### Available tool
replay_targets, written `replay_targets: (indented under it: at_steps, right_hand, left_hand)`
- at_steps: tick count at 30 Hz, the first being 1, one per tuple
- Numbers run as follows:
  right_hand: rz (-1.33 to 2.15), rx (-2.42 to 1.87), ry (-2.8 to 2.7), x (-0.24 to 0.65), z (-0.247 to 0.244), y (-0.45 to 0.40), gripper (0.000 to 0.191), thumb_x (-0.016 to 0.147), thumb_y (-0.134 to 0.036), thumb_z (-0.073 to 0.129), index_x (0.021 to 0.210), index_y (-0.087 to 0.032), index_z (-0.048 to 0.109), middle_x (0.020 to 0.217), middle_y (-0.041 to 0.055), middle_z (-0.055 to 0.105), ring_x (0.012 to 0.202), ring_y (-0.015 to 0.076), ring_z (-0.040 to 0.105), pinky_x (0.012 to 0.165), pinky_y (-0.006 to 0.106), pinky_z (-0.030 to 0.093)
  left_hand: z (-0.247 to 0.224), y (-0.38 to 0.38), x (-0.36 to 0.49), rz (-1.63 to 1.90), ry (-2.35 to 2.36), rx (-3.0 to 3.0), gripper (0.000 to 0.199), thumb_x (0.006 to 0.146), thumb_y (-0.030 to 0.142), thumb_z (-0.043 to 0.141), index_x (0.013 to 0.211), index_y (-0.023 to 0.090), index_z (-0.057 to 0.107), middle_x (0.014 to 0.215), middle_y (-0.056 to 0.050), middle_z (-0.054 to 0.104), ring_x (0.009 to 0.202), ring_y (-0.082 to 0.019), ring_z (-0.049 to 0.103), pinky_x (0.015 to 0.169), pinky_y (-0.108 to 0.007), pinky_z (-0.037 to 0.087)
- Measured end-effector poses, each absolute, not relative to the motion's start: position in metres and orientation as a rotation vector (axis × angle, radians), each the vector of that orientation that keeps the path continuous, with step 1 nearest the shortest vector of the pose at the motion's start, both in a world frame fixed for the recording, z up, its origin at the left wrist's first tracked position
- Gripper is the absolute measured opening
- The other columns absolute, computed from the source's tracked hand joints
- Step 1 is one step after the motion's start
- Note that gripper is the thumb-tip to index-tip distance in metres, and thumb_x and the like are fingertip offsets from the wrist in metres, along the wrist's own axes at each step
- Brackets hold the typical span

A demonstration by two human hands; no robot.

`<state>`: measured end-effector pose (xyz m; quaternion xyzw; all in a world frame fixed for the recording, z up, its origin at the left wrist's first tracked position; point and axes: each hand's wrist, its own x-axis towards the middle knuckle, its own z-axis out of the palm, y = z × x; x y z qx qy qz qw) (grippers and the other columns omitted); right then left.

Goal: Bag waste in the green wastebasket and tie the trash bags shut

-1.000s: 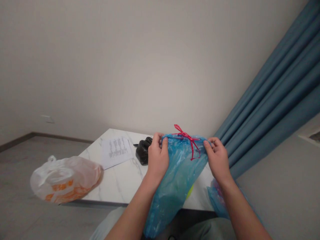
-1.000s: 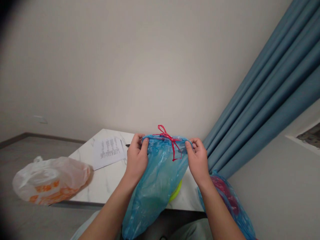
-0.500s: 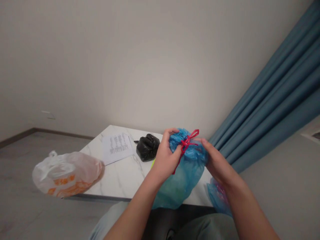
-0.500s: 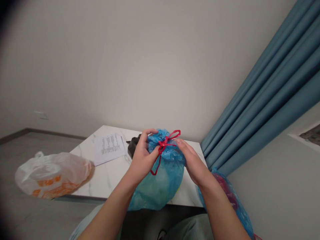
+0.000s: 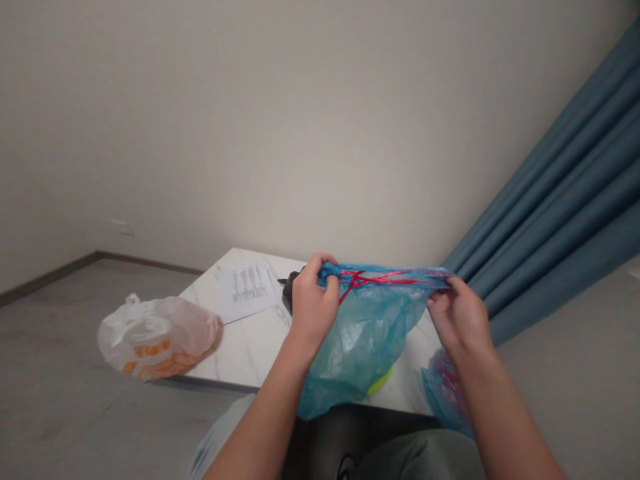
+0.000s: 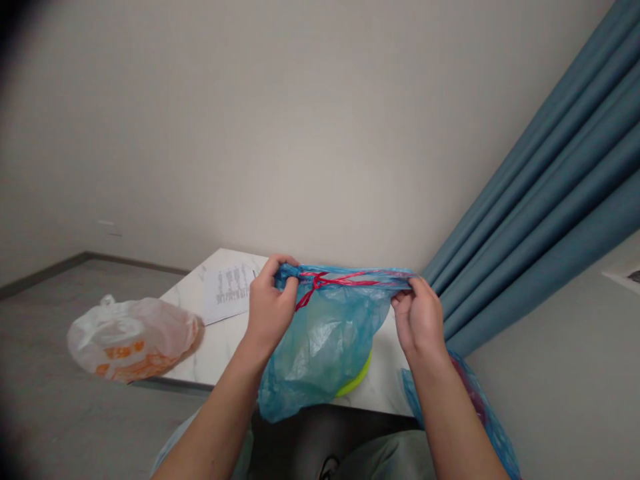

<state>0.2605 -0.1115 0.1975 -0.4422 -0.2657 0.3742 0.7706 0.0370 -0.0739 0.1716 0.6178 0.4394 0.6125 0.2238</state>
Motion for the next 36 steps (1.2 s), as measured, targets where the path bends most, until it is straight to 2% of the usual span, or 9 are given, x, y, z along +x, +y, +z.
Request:
replay_targets:
  at_steps: [7, 11, 16, 19, 23, 26, 29, 32, 36]
  right_hand:
    - [0.841, -0.835, -0.455, 0.277, 0.217, -0.098, 0.007, 0.073, -0.017, 0.047, 0.068, -0.021, 0.051, 0.065, -0.002, 0.06, 0.063, 0.012, 0.06, 0.063, 0.024, 0.053]
    - [0.685, -0.863, -0.639, 0.282, 0.222, -0.109, 0.002, 0.068, -0.019, 0.05, 0.067, -0.02, 0.05, 0.066, -0.0028, 0.057, 0.062, 0.0116, 0.058, 0.063, 0.025, 0.051]
    - [0.387, -1.444, -1.095, 0.293, 0.224, -0.145, 0.019, 0.068, -0.021, 0.058, 0.087, -0.021, 0.063, 0.068, -0.0019, 0.06, 0.061, 0.0145, 0.055, 0.059, 0.027, 0.046]
    - [0.105, -1.762, -1.392, 0.288, 0.224, -0.163, 0.035, 0.071, -0.02, 0.059, 0.105, -0.025, 0.064, 0.087, 0.0033, 0.067, 0.078, 0.0214, 0.062, 0.071, 0.034, 0.048]
    - [-0.089, -1.747, -1.694, 0.256, 0.217, -0.17, 0.042, 0.078, -0.028, 0.061, 0.119, -0.026, 0.06, 0.118, 0.0093, 0.063, 0.109, 0.0288, 0.059, 0.093, 0.041, 0.045]
    - [0.007, -1.77, -1.831, 0.234, 0.206, -0.163, 0.037, 0.082, -0.037, 0.063, 0.117, -0.026, 0.061, 0.109, 0.0085, 0.067, 0.098, 0.0271, 0.063, 0.085, 0.038, 0.046]
    - [0.203, -1.798, -1.923, 0.23, 0.196, -0.156, 0.018, 0.086, -0.036, 0.058, 0.097, -0.025, 0.067, 0.081, 0.0035, 0.068, 0.074, 0.022, 0.062, 0.07, 0.033, 0.044]
    - [0.278, -1.72, -1.725, 0.24, 0.192, -0.149, 0.018, 0.089, -0.035, 0.052, 0.088, -0.023, 0.066, 0.069, 0.0011, 0.064, 0.066, 0.0186, 0.059, 0.063, 0.029, 0.042]
    - [0.427, -1.522, -1.091, 0.256, 0.194, -0.135, 0.022, 0.082, -0.041, 0.059, 0.093, -0.022, 0.062, 0.056, -0.005, 0.054, 0.047, 0.0127, 0.047, 0.047, 0.024, 0.036]
  left_hand:
    - [0.17, -0.069, 0.031, 1.773, 1.595, 1.709, 0.016, 0.081, 0.018, 0.055, 0.096, 0.021, 0.058, 0.093, -0.004, 0.063, 0.09, -0.022, 0.058, 0.083, -0.034, 0.044]
    - [0.167, -0.066, 0.029, 1.796, 1.749, 1.749, 0.009, 0.083, 0.017, 0.052, 0.089, 0.021, 0.058, 0.09, -0.005, 0.061, 0.091, -0.023, 0.056, 0.084, -0.036, 0.043]
    - [0.166, -0.059, 0.022, 1.803, 1.589, 1.581, 0.012, 0.086, 0.02, 0.049, 0.089, 0.021, 0.061, 0.087, -0.003, 0.062, 0.084, -0.02, 0.057, 0.078, -0.031, 0.043]
    - [0.166, -0.054, 0.02, 1.704, 1.302, 1.428, 0.017, 0.088, 0.023, 0.048, 0.092, 0.021, 0.064, 0.08, 0.0, 0.063, 0.074, -0.016, 0.057, 0.07, -0.027, 0.042]
    - [0.165, -0.052, 0.025, 1.572, 1.008, 1.333, 0.017, 0.087, 0.024, 0.049, 0.091, 0.019, 0.065, 0.077, 0.001, 0.064, 0.068, -0.013, 0.054, 0.065, -0.023, 0.041]
    - [0.165, -0.054, 0.031, 1.533, 0.916, 1.276, 0.015, 0.085, 0.025, 0.051, 0.088, 0.019, 0.064, 0.073, 0.002, 0.061, 0.063, -0.012, 0.052, 0.061, -0.022, 0.04]
    - [0.166, -0.058, 0.034, 1.533, 0.895, 1.265, 0.014, 0.086, 0.025, 0.05, 0.09, 0.019, 0.062, 0.071, 0.003, 0.058, 0.06, -0.012, 0.049, 0.057, -0.022, 0.039]
    - [0.167, -0.059, 0.031, 1.542, 0.93, 1.323, 0.015, 0.087, 0.024, 0.049, 0.093, 0.02, 0.062, 0.07, 0.003, 0.056, 0.059, -0.012, 0.048, 0.055, -0.022, 0.037]
    - [0.166, -0.057, 0.023, 1.589, 1.058, 1.596, 0.019, 0.088, 0.02, 0.048, 0.1, 0.021, 0.063, 0.088, -0.001, 0.065, 0.077, -0.016, 0.058, 0.072, -0.026, 0.044]
